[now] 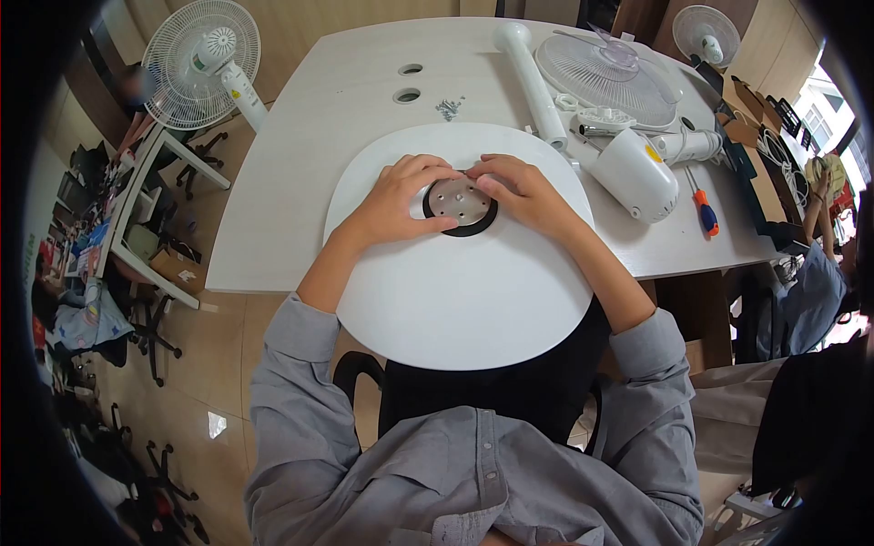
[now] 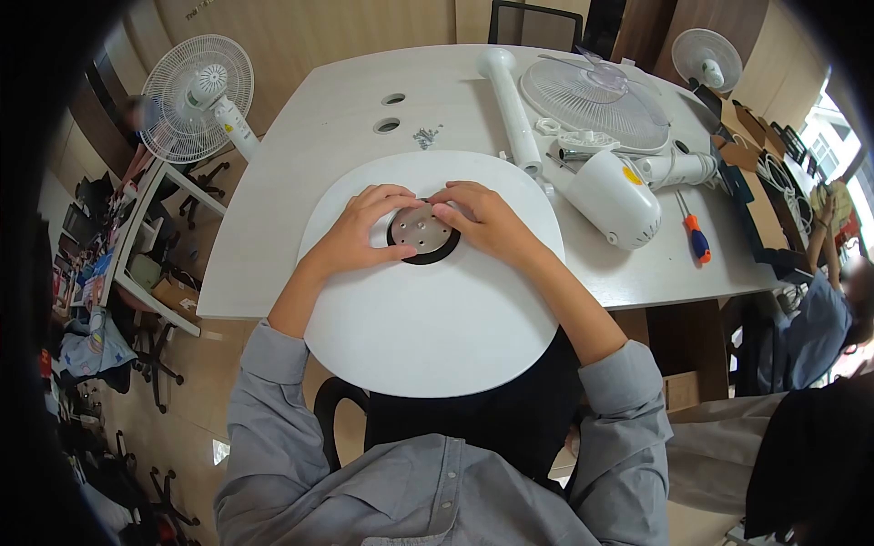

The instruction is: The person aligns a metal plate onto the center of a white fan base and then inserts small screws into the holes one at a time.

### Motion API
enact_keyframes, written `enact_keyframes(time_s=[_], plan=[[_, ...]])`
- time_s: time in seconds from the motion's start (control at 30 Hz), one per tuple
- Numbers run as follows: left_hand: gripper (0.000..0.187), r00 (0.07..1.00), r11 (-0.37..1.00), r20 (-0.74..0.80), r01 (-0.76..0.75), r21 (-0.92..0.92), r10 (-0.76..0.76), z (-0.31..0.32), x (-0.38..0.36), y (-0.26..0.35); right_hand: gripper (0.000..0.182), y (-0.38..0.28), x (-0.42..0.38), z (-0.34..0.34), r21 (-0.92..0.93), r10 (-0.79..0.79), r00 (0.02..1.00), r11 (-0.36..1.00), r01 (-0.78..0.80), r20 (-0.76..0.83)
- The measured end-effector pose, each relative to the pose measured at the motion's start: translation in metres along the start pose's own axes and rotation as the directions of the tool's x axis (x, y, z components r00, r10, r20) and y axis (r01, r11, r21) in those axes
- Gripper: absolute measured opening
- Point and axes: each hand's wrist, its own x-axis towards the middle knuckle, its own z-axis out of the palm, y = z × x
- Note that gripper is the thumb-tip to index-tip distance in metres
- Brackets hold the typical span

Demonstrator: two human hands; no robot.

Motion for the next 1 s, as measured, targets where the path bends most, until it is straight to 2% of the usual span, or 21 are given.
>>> enact_keyframes(time_s=[0.07,0.17,0.27,0.37,0.47,0.57,0.67,0.77,0.87,1.0], plan=[[0.059,1.000,0.999,0.002,-0.013,-0.040,0.013,0.001,0.000,-0.010,0.033,-0.011,0.003,-0.011,-0.006,0.182,0.978,0.983,-0.182,0.101],[0.060,0.999,0.998,-0.013,-0.030,-0.049,0.030,0.003,-0.001,-0.016,0.033,-0.008,0.001,-0.009,0.015,0.177,0.981,0.984,-0.178,0.076],[0.061,1.000,1.000,-0.001,-0.007,-0.016,0.007,0.000,0.000,-0.003,0.032,-0.002,0.001,-0.001,0.009,-0.033,0.999,0.999,0.033,-0.008],[0.061,1.000,1.000,-0.008,0.007,-0.007,-0.007,0.001,0.000,0.001,0.032,0.000,-0.002,-0.001,-0.032,-0.010,1.000,0.999,0.011,0.027],[0.061,1.000,0.999,0.013,0.007,-0.032,-0.006,0.000,-0.001,-0.009,0.035,0.000,0.000,-0.005,0.052,0.159,0.987,0.986,-0.160,0.017],[0.064,1.000,0.999,0.000,-0.011,-0.053,0.011,0.004,-0.002,-0.018,0.036,-0.002,0.001,-0.005,0.016,0.099,0.995,0.995,-0.100,0.017],[0.065,1.000,1.000,0.003,0.021,-0.002,-0.021,0.002,0.000,-0.002,0.031,0.008,-0.001,0.006,-0.057,-0.109,0.993,0.993,0.106,-0.047],[0.068,1.000,1.000,-0.001,0.016,-0.006,-0.016,0.001,0.000,0.000,0.031,-0.009,0.000,-0.004,0.067,0.126,0.991,0.989,-0.129,0.047],[0.072,1.000,1.000,0.007,0.023,0.004,-0.023,0.001,0.000,-0.003,0.035,0.002,0.001,-0.004,0.059,0.190,0.982,0.980,-0.189,0.000],[0.072,0.999,1.000,0.014,0.030,0.003,-0.030,0.000,0.001,0.000,0.034,-0.001,0.000,0.000,0.030,0.057,0.998,0.998,-0.056,-0.019]])
